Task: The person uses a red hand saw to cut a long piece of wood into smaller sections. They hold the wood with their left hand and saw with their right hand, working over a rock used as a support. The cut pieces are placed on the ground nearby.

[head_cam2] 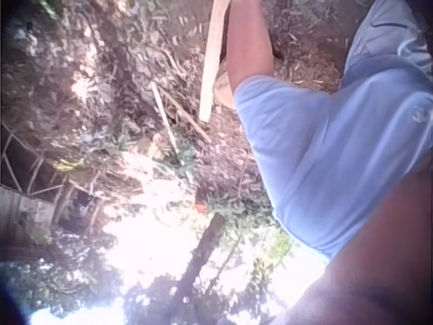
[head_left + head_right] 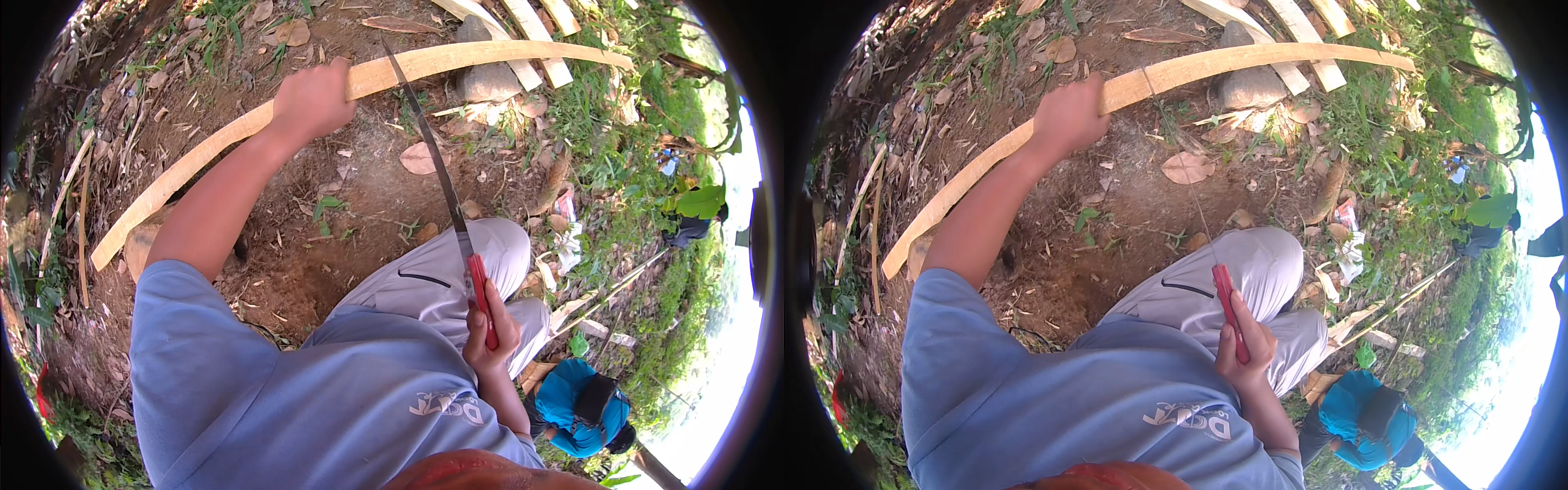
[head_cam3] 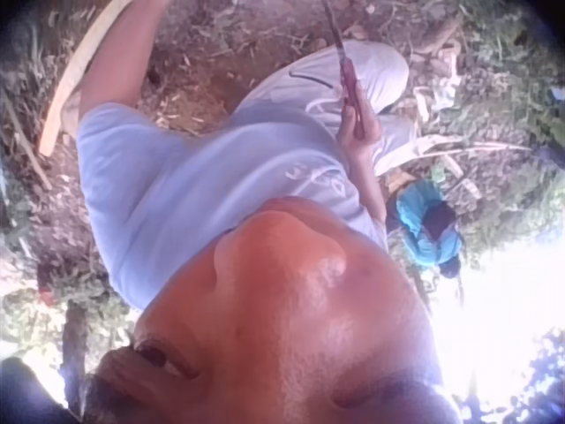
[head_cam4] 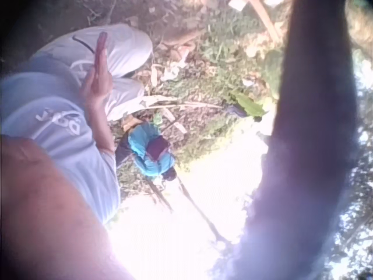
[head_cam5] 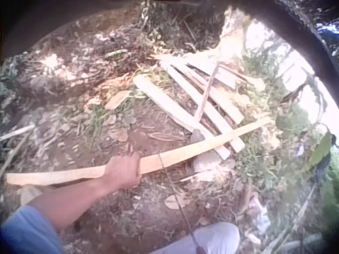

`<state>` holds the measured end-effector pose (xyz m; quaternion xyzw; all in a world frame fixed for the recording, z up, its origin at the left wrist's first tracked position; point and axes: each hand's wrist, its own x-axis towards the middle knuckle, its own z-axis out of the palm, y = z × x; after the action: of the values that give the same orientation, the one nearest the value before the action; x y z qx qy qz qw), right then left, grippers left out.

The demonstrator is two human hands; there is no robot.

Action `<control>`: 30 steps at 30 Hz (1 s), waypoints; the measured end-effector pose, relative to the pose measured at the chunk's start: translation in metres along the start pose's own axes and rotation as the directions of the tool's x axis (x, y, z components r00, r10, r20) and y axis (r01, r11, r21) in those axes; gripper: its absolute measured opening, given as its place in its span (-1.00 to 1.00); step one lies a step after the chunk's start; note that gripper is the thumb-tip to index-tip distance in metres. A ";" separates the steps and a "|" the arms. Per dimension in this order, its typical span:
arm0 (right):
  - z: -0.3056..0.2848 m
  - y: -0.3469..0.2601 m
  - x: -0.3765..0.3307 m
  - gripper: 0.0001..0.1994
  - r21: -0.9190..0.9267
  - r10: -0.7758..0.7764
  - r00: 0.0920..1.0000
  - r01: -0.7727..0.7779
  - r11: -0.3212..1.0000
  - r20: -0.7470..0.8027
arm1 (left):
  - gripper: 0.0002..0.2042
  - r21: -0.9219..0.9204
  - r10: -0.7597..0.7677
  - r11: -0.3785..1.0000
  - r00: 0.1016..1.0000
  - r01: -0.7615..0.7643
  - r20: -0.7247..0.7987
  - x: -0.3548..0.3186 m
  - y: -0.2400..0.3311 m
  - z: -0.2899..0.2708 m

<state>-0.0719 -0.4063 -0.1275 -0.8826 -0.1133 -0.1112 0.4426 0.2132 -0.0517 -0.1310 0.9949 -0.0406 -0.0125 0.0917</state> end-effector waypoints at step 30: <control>0.040 -0.038 0.083 -0.52 0.088 -0.086 0.995 0.090 0.992 -0.049 | -0.62 0.036 -0.024 0.999 0.997 0.021 0.078 0.015 0.004 -0.007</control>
<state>-0.0004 -0.3431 -0.0972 -0.8531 -0.1468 -0.1454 0.4791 0.2277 -0.0552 -0.1242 0.9955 -0.0331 -0.0518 0.0722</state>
